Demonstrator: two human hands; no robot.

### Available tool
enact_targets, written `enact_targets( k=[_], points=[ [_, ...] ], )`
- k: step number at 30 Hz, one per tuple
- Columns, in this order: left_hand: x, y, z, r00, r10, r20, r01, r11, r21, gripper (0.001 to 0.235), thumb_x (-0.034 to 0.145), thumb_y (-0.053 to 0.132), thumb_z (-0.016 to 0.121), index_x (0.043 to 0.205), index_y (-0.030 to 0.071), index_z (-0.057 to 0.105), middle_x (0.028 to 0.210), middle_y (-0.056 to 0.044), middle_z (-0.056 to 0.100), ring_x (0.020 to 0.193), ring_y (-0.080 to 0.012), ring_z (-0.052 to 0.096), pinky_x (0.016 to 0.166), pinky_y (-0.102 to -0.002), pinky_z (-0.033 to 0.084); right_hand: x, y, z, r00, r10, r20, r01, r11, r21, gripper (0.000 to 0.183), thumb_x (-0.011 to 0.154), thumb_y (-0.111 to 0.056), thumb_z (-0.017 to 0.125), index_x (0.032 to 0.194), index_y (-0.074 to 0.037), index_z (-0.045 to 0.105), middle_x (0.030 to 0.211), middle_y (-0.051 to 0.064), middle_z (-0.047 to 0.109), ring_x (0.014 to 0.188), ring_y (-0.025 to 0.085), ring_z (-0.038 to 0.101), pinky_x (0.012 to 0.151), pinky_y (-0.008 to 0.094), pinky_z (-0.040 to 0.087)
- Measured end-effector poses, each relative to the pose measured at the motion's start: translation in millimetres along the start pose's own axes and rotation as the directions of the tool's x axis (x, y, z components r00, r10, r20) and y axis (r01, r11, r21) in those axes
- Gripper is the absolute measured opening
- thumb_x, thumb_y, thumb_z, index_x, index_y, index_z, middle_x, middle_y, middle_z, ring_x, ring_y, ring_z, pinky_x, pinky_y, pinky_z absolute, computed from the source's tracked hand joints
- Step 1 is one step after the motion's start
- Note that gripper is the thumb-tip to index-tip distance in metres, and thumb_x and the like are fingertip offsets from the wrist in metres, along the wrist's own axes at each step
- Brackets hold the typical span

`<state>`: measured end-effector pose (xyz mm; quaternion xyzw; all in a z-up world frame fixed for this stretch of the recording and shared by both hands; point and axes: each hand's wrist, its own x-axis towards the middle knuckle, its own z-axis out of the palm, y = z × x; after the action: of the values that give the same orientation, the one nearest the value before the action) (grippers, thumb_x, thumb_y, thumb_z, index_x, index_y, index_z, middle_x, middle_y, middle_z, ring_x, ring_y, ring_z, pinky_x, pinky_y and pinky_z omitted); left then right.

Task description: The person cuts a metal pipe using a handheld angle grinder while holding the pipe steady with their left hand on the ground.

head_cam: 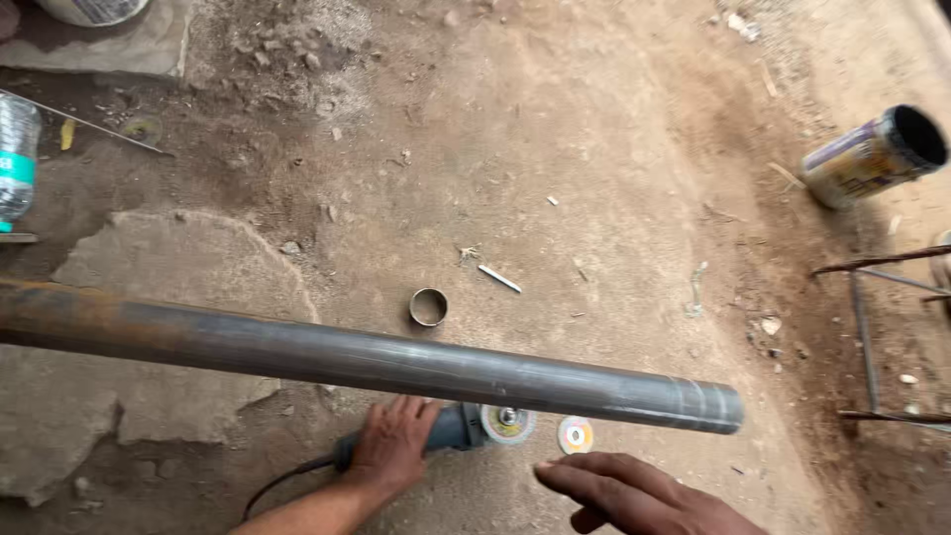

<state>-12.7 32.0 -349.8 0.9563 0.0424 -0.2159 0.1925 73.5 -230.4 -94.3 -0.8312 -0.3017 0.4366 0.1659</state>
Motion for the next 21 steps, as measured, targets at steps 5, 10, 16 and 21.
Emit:
enact_targets(
  k=[5, 10, 16, 21],
  points=[
    [-12.6, -5.5, -3.4, 0.988, 0.044, -0.146, -0.043, 0.999, 0.01, 0.054, 0.074, 0.019, 0.083, 0.119, 0.011, 0.054, 0.12, -0.009, 0.057, 0.119, -0.0283, 0.055, 0.1, -0.048, 0.044, -34.6, -32.8, 1.9, 0.972, -0.23, -0.056, 0.22, 0.964, -0.147, 0.06, 0.095, -0.036, 0.07, 0.151, -0.035, 0.05, 0.144, -0.002, 0.059, 0.116, 0.013, 0.067, 0.098, 0.034, 0.055],
    [-24.9, 25.1, -15.8, 0.99, -0.028, 0.141, 0.06, 0.972, -0.229, 0.054, 0.072, 0.017, 0.08, 0.12, 0.01, 0.056, 0.113, -0.008, 0.063, 0.101, -0.0262, 0.066, 0.089, -0.042, 0.058, -51.9, -12.3, 1.6, 0.964, -0.216, 0.157, 0.235, 0.966, -0.111, 0.062, 0.094, -0.038, 0.067, 0.152, -0.026, 0.047, 0.147, 0.005, 0.057, 0.116, 0.019, 0.065, 0.099, 0.04, 0.054],
    [-43.9, 64.9, -32.1, 0.912, 0.383, 0.148, -0.296, 0.863, -0.41, 0.07, 0.055, 0.033, 0.093, 0.116, 0.009, 0.07, 0.109, -0.011, 0.073, 0.102, -0.026, 0.068, 0.091, -0.042, 0.056, -49.8, -3.5, 77.6, 0.928, -0.181, 0.325, 0.251, 0.949, -0.189, 0.046, 0.098, -0.034, 0.058, 0.141, -0.018, 0.055, 0.139, 0.011, 0.061, 0.118, 0.027, 0.064, 0.098, 0.046, 0.052],
    [-46.4, 138.8, -61.0, 0.827, 0.557, 0.078, -0.384, 0.662, -0.644, 0.075, 0.053, 0.036, 0.091, 0.117, 0.006, 0.068, 0.104, -0.011, 0.076, 0.095, -0.0235, 0.074, 0.089, -0.036, 0.059, -87.1, -44.8, 99.8, 0.907, 0.205, 0.368, -0.082, 0.943, -0.321, 0.039, 0.1, -0.036, 0.054, 0.13, -0.012, 0.063, 0.127, 0.018, 0.067, 0.121, 0.031, 0.062, 0.097, 0.053, 0.05]
  ],
)
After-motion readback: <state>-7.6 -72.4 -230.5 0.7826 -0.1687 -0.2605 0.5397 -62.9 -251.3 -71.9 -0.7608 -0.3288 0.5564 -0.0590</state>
